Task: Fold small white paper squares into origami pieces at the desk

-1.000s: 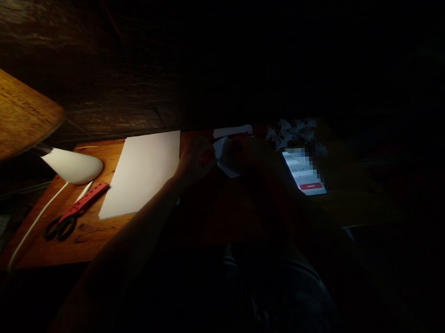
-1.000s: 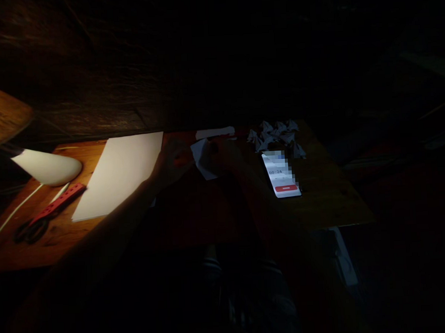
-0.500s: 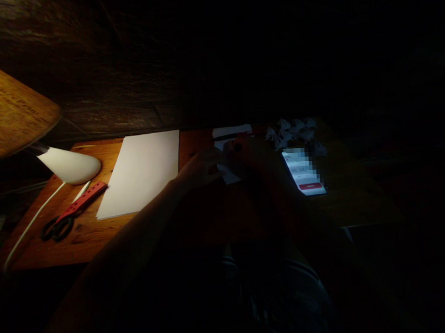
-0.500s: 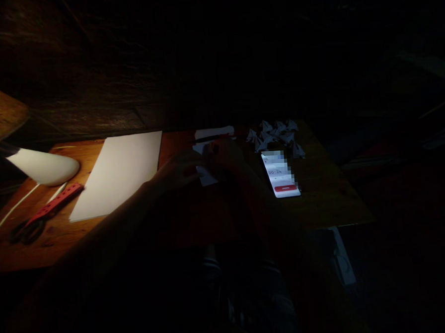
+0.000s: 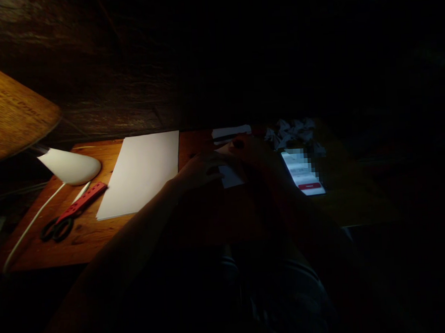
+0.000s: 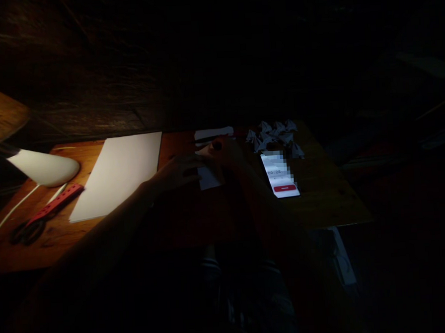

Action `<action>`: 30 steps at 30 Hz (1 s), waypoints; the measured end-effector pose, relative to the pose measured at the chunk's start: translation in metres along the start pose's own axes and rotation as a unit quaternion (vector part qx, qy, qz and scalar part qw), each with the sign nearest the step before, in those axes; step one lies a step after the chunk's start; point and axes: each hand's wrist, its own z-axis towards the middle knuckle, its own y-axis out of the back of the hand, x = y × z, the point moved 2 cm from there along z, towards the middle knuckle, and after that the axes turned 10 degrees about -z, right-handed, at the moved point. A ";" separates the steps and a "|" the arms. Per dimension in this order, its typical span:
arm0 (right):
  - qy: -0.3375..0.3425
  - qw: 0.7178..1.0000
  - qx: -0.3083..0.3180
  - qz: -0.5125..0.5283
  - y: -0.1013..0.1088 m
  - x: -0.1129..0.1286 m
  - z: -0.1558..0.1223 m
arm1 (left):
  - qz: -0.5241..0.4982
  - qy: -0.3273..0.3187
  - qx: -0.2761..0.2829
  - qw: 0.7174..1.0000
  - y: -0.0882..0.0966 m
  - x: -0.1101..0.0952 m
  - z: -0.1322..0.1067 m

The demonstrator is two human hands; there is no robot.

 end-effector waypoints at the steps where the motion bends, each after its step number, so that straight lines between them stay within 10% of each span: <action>1: 0.004 1.000 -0.002 0.002 0.001 0.000 0.000 | 0.002 0.000 0.002 1.000 0.000 0.000 0.000; 12: 0.097 0.995 0.023 0.015 0.011 0.011 -0.009 | 0.044 0.027 -0.021 0.998 -0.001 0.006 -0.001; 30: 0.069 0.992 0.078 -0.066 0.027 0.022 -0.019 | 0.063 0.057 -0.082 0.993 0.004 0.002 -0.002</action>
